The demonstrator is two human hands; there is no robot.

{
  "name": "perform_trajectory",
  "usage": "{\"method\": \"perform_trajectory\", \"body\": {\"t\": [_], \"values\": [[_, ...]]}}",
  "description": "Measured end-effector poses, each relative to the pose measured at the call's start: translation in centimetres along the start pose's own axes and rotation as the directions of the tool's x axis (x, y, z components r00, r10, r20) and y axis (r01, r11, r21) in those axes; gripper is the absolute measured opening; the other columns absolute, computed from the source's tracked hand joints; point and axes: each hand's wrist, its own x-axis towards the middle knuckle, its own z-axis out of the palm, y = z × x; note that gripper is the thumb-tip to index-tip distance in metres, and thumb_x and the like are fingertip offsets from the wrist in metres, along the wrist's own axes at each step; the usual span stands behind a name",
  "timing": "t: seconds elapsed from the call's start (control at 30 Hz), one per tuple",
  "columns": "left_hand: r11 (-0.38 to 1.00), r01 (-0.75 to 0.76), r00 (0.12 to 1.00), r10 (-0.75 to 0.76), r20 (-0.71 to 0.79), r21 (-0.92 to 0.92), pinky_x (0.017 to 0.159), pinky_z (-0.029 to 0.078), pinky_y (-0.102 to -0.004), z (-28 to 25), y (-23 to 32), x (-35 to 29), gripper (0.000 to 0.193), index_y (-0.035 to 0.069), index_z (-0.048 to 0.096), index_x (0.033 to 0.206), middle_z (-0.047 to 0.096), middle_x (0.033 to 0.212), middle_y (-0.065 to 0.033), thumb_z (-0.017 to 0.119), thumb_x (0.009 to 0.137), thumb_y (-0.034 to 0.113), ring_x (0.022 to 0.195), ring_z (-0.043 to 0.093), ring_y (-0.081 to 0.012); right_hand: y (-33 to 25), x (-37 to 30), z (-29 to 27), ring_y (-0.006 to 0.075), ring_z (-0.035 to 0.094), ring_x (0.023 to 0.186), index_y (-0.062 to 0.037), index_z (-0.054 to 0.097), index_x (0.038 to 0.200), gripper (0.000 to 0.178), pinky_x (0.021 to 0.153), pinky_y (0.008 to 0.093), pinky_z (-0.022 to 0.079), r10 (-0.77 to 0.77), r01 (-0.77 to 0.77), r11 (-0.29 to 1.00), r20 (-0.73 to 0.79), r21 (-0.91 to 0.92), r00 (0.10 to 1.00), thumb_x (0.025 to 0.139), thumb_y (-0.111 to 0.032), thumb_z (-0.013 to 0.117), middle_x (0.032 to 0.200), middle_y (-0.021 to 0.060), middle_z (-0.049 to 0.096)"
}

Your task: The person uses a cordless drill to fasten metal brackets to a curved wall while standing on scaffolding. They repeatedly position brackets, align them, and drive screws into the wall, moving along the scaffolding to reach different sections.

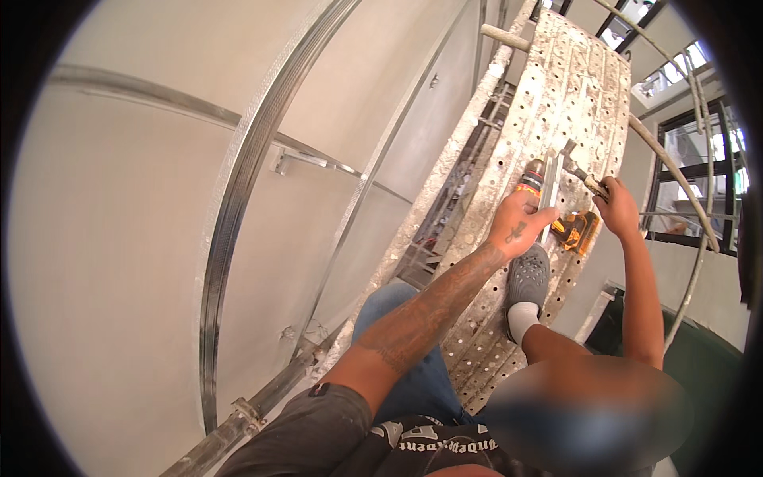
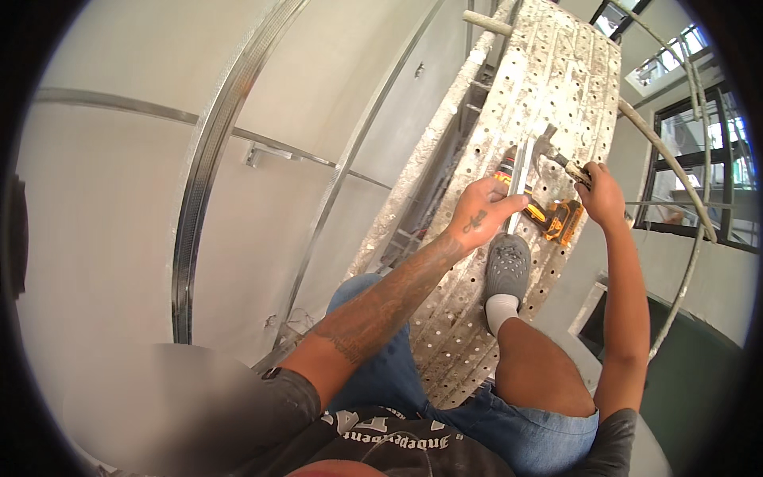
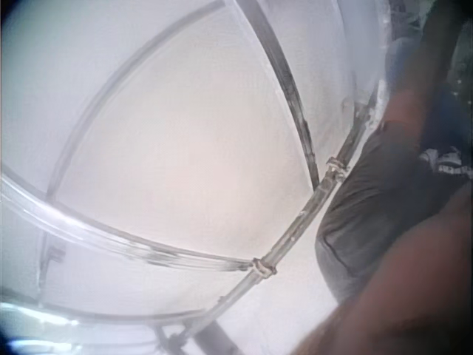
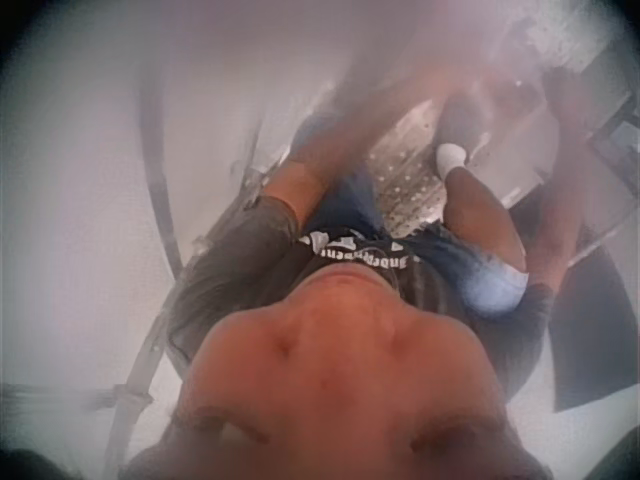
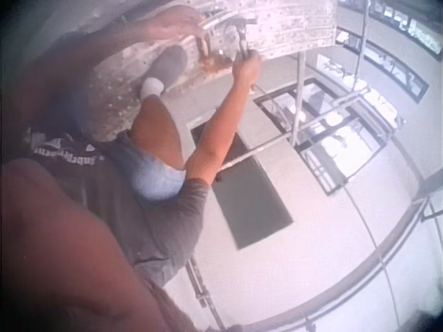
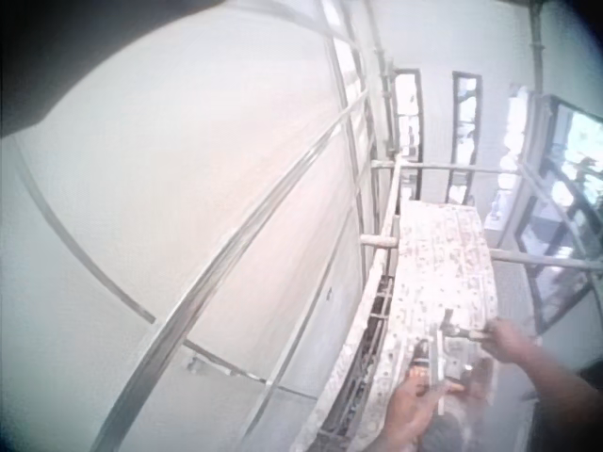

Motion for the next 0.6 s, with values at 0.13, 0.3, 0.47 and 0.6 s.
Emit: {"method": "perform_trajectory", "body": {"t": [0.13,0.3,0.47,0.6], "values": [[0.997,-0.014,0.999,0.012,-0.035,-0.080,0.071,0.053,-0.0330,1.4,0.7,2.9,0.037,-0.004,0.068,0.106,0.072,0.094,-0.0110,0.079,0.089,0.026,0.081,0.067,-0.0165,3.8,0.3,5.9,0.0405,0.066,0.096,0.0002,0.064,0.112,0.035,0.085,0.0473,0.053,0.056,-0.008,0.971,-0.193,0.240,0.980,0.085,-0.018,0.076,0.104,0.0226,0.067],[0.973,0.043,0.999,-0.047,-0.010,-0.226,0.080,0.052,-0.0324,1.2,-0.3,3.9,0.041,-0.004,0.066,0.115,0.070,0.101,-0.0110,0.080,0.089,0.024,0.091,0.064,-0.0168,2.5,1.6,6.5,0.0394,0.066,0.105,-0.0042,0.065,0.119,0.040,0.090,0.0481,0.052,0.158,-0.143,0.979,-0.097,0.147,0.983,0.087,-0.027,0.075,0.113,0.0202,0.068],[0.985,0.085,0.993,-0.096,-0.067,-0.149,0.084,0.051,-0.0332,1.2,-1.1,3.0,0.045,-0.007,0.062,0.120,0.069,0.105,-0.0116,0.077,0.091,0.025,0.094,0.063,-0.0172,1.9,2.7,6.6,0.0388,0.065,0.108,-0.0062,0.067,0.118,0.038,0.093,0.0480,0.052,0.171,-0.173,0.972,0.027,0.159,0.985,0.090,-0.032,0.072,0.116,0.0180,0.067],[0.986,0.140,0.987,-0.147,-0.070,-0.093,0.088,0.051,-0.0346,2.1,-1.8,1.6,0.046,-0.007,0.061,0.121,0.067,0.106,-0.0109,0.075,0.093,0.027,0.095,0.062,-0.0170,2.8,5.0,6.5,0.0392,0.066,0.107,-0.0056,0.069,0.116,0.036,0.093,0.0489,0.053,0.180,-0.181,0.980,0.016,0.084,0.984,0.091,-0.033,0.071,0.116,0.0189,0.067]]}}
